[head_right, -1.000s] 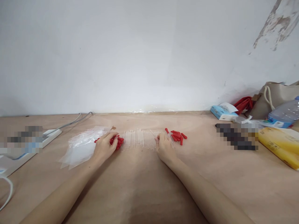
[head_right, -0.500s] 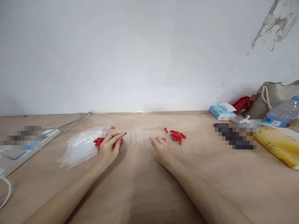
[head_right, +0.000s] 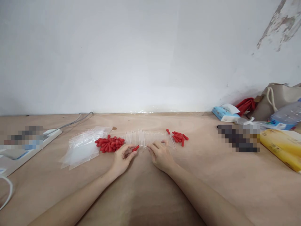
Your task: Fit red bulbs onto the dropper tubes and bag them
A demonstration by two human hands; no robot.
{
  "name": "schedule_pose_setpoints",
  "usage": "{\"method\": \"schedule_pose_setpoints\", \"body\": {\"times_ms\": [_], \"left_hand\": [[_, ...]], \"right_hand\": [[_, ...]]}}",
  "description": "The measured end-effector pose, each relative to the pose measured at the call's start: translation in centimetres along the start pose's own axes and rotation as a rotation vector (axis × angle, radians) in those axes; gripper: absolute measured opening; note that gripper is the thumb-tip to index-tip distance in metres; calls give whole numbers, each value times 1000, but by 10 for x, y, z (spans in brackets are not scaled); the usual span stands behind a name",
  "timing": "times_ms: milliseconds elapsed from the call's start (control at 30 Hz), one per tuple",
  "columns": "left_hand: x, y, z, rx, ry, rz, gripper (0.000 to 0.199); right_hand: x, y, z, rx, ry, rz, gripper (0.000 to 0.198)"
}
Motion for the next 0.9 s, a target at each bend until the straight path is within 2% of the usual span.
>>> {"method": "schedule_pose_setpoints", "body": {"times_ms": [200, 467, 633, 900], "left_hand": [[-1, 8, -3, 93, 0, 78, 17], [-3, 12, -7, 82, -11, 64, 13], [-4, 18, -6, 124, -79, 187, 12], [-6, 23, -4, 166, -105, 283, 11]], "right_hand": [[-2, -1, 1, 20, -45, -31, 25], [-4, 1, 5, 137, -89, -131, 29], [-4, -1, 2, 103, -109, -203, 35], [-4, -9, 6, 113, -123, -190, 24]]}}
Point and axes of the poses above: each hand's wrist, its own x-axis towards the middle knuckle, its own z-axis out of the palm, y = z × x, the point moved 4 cm from there along x, towards the middle knuckle, and after that the axes turned 5 degrees about x, right-handed, at the moved point
